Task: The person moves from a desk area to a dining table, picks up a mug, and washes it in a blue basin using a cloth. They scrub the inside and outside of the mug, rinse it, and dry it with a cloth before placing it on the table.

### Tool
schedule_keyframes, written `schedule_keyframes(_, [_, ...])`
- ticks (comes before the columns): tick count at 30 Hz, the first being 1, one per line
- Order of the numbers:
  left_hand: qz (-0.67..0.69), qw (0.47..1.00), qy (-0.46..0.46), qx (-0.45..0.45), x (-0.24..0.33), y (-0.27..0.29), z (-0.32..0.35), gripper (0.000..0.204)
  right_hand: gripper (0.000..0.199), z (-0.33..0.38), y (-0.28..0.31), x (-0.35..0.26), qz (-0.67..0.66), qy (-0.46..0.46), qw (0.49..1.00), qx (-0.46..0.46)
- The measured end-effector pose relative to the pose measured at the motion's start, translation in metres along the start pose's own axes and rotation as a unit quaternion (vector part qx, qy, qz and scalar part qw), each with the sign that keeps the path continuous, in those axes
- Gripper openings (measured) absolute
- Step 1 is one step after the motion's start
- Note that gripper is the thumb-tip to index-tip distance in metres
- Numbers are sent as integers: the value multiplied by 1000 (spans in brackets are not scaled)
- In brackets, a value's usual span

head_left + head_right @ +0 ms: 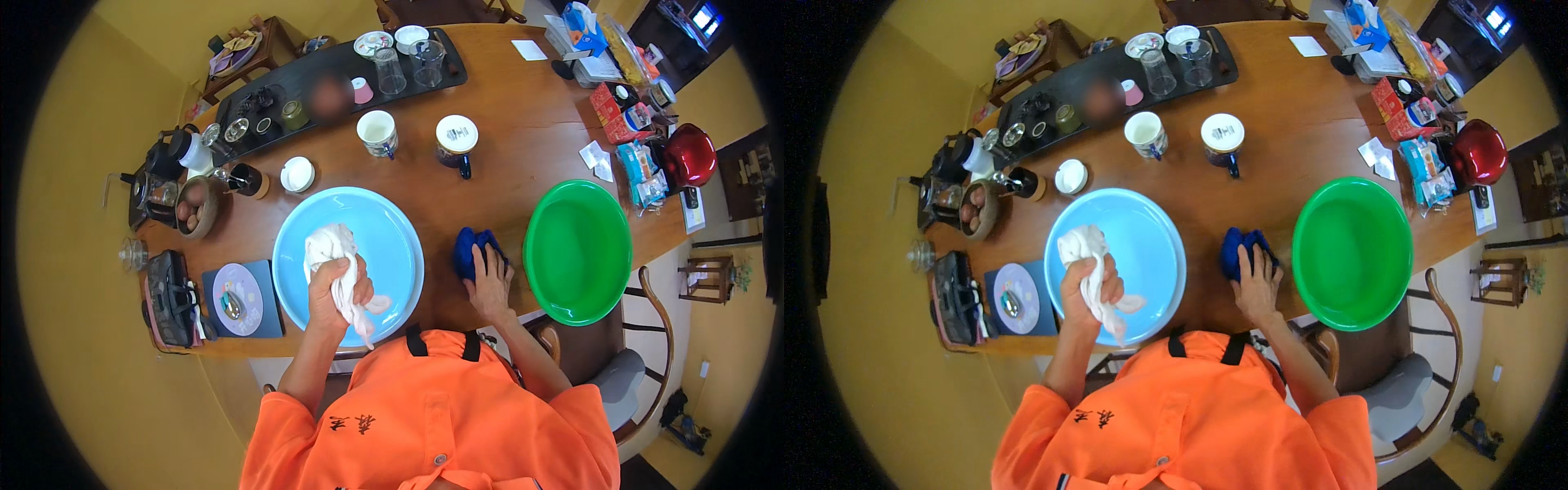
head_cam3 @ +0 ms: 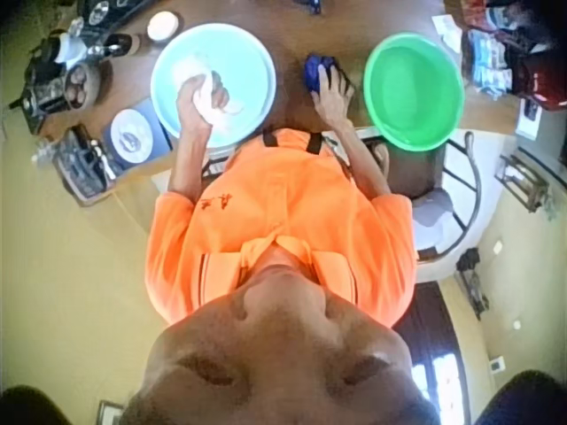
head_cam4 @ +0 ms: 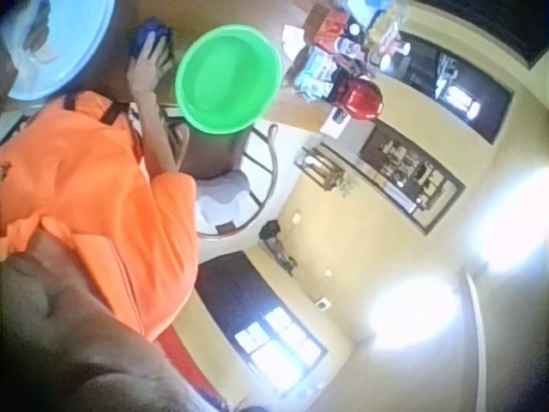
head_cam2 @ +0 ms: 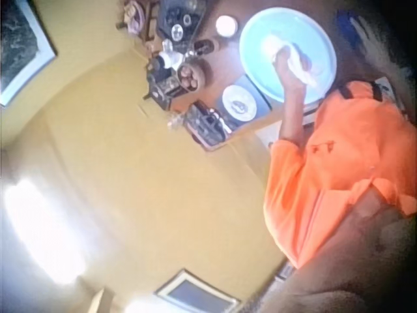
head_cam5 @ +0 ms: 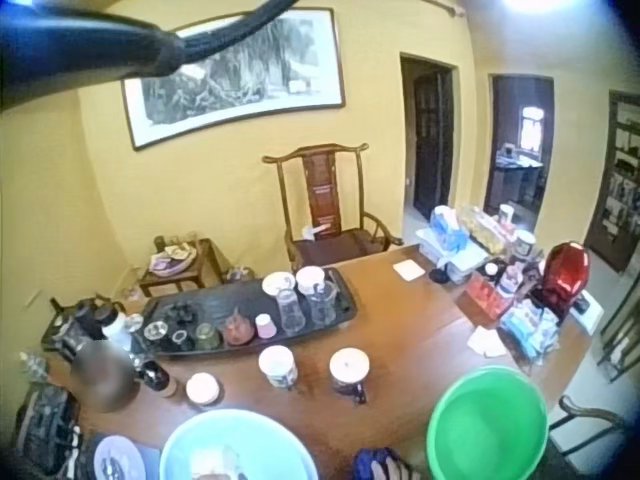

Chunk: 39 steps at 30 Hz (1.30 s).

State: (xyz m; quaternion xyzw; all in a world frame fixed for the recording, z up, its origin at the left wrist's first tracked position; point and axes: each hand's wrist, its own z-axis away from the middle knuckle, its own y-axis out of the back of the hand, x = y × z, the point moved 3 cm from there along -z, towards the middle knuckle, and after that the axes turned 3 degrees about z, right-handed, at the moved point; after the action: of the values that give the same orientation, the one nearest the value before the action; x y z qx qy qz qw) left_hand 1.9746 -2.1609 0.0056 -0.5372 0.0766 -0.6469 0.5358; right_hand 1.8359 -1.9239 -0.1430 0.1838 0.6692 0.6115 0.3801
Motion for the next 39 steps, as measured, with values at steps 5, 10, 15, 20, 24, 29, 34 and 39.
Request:
schedule_keyframes(5, [-177,964,-96,176,34,37,22,34,78,-43,-3,7,-16,-30,999,5])
schedule_keyframes(10, [-296,894,-160,295,89,117,39,37,53,-52,52,-43,-171,88,964,183])
schedule_keyframes(15, [-427,839,-152,301,96,164,33,41,53,-31,5,-95,-528,-141,787,-287])
schedule_keyframes(20, [-502,807,-138,278,89,195,13,46,56,-30,-1,-101,-579,-195,749,-255])
schedule_keyframes(24, [-446,848,-124,257,85,202,4,45,55,-29,-6,-98,-550,-173,778,-248])
schedule_keyframes(29, [-439,864,-109,220,79,202,-13,43,67,-22,-25,-97,-600,-182,739,-247])
schedule_keyframes(34, [-470,857,-65,200,78,196,-20,39,74,-15,-47,-104,-593,-174,756,-217])
schedule_keyframes(39, [-425,893,-49,141,79,197,-20,46,60,-14,-65,-109,-572,-212,767,-198])
